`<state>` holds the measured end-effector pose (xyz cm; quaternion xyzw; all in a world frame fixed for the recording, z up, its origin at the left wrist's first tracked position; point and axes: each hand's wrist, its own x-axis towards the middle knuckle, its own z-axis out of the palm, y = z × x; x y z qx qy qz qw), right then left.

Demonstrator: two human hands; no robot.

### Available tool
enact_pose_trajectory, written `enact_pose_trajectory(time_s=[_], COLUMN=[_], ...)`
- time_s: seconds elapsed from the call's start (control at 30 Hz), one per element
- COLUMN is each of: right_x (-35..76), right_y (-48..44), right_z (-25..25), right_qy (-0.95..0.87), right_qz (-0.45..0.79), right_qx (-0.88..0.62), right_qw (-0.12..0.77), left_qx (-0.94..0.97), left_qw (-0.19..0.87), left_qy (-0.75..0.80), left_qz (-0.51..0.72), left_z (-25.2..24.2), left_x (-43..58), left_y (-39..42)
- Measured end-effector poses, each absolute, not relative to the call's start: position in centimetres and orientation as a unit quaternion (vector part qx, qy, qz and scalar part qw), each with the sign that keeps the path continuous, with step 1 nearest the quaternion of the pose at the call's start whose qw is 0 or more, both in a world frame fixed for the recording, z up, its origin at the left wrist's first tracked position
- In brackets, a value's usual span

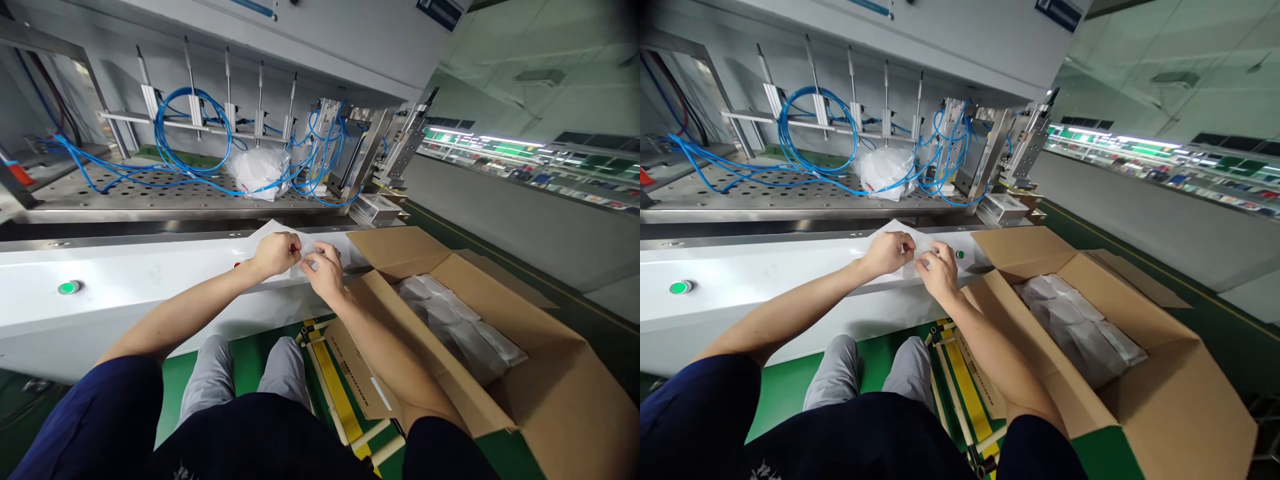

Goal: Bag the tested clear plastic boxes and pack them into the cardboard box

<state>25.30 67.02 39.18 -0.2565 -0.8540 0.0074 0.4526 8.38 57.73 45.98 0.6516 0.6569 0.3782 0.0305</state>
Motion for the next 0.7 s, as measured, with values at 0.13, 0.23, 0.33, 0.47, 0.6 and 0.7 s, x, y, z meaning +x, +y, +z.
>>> enact_pose_trajectory(time_s=[0.13,0.23,0.33,0.47,0.6,0.7], right_x=[24.9,24.7,24.6,24.5,24.7,24.4], right_y=[66.9,67.4,67.7,67.0,66.4,66.5], right_z=[38.3,37.4,36.3,35.1,34.5,33.9], right_qy=[-0.871,-0.873,-0.873,-0.846,-0.821,-0.835], right_qz=[-0.015,0.016,0.074,0.089,0.084,0.082], right_qx=[-0.239,-0.248,-0.233,-0.246,-0.256,-0.276], right_qw=[0.429,0.419,0.422,0.465,0.503,0.469], left_qx=[0.663,0.67,0.674,0.672,0.668,0.673], left_qw=[0.067,0.094,0.129,0.144,0.105,0.108], left_qy=[0.633,0.609,0.584,0.577,0.582,0.588], left_qz=[0.395,0.413,0.433,0.442,0.452,0.435], left_z=[46.3,46.3,45.9,45.4,45.5,45.7], left_x=[9.7,10.8,11.7,12.0,11.8,12.1], left_y=[58.1,58.0,57.7,57.1,56.4,56.1])
